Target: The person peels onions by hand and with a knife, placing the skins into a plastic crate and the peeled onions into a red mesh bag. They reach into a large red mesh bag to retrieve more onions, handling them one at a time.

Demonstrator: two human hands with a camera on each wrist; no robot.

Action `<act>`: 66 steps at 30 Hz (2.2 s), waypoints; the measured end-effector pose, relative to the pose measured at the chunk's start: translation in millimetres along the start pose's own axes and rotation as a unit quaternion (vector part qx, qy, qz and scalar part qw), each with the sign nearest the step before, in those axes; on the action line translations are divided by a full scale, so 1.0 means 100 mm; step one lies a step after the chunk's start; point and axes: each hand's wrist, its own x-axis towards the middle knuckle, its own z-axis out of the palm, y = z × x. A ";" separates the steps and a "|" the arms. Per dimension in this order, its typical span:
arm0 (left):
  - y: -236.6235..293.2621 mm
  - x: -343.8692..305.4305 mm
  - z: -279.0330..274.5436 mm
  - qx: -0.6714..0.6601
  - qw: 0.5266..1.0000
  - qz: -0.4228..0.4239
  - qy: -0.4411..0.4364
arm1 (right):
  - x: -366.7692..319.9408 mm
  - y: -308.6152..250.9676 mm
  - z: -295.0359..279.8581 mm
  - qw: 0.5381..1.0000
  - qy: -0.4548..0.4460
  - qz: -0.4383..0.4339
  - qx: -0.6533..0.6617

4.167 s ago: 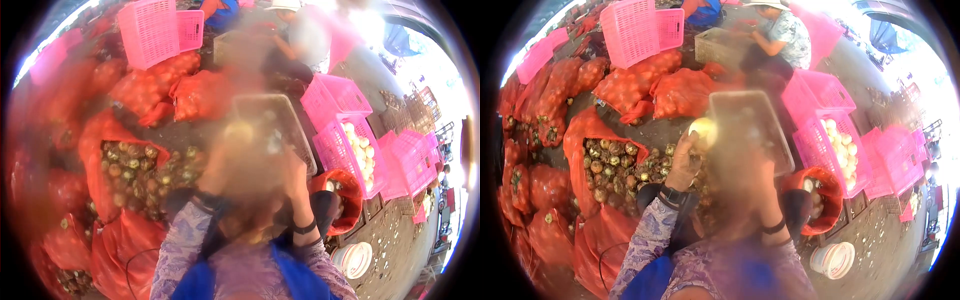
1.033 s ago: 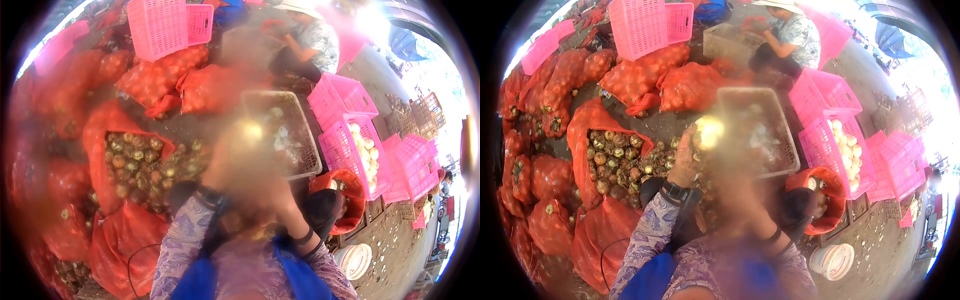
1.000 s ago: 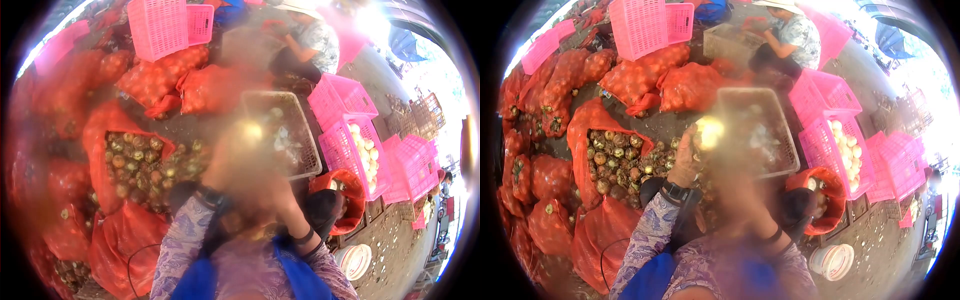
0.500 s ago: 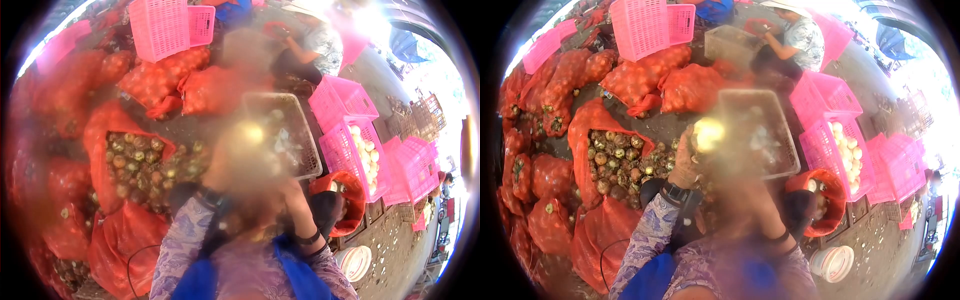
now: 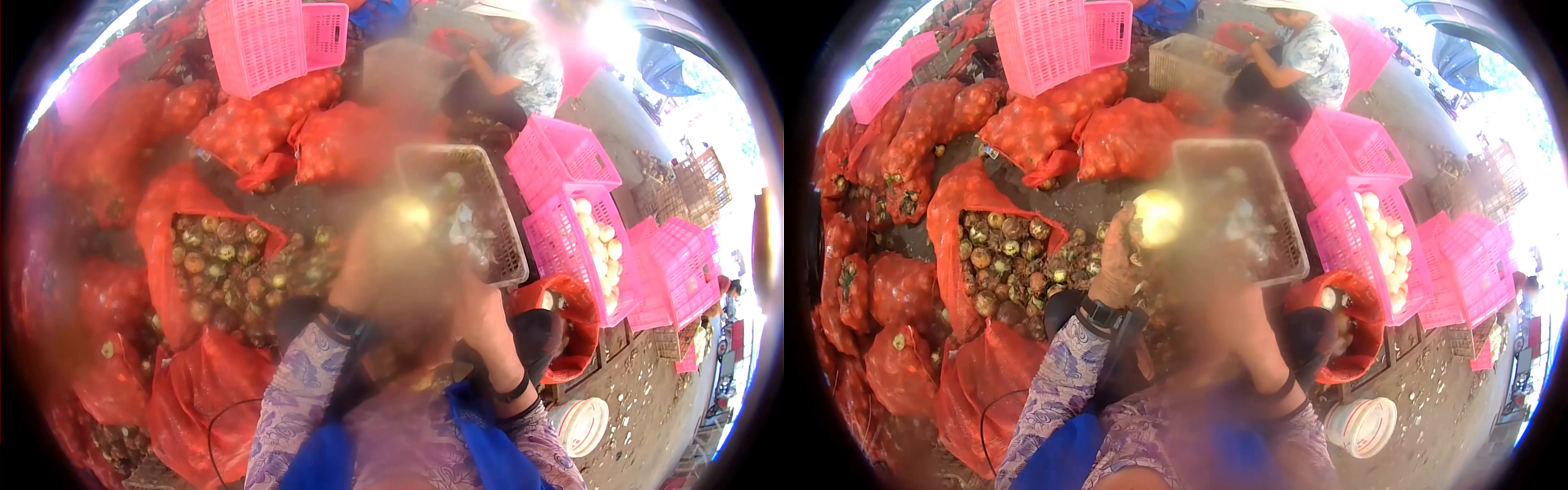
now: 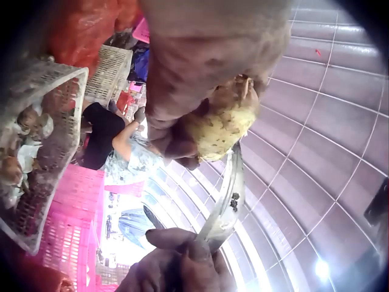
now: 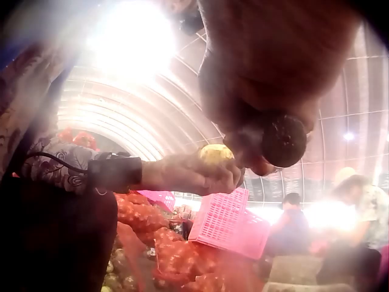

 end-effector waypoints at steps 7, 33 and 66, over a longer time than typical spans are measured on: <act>0.14 0.01 0.00 -0.161 0.973 -0.163 0.034 | 0.12 -0.30 -0.31 0.992 -0.083 -0.056 -0.076; -0.02 0.02 0.12 -0.057 0.995 -0.083 0.017 | -0.54 0.18 0.83 0.992 -0.031 -0.113 -0.035; 0.18 -0.02 0.38 -0.218 0.970 -0.095 0.048 | -0.31 -0.38 0.74 0.945 0.010 0.141 0.296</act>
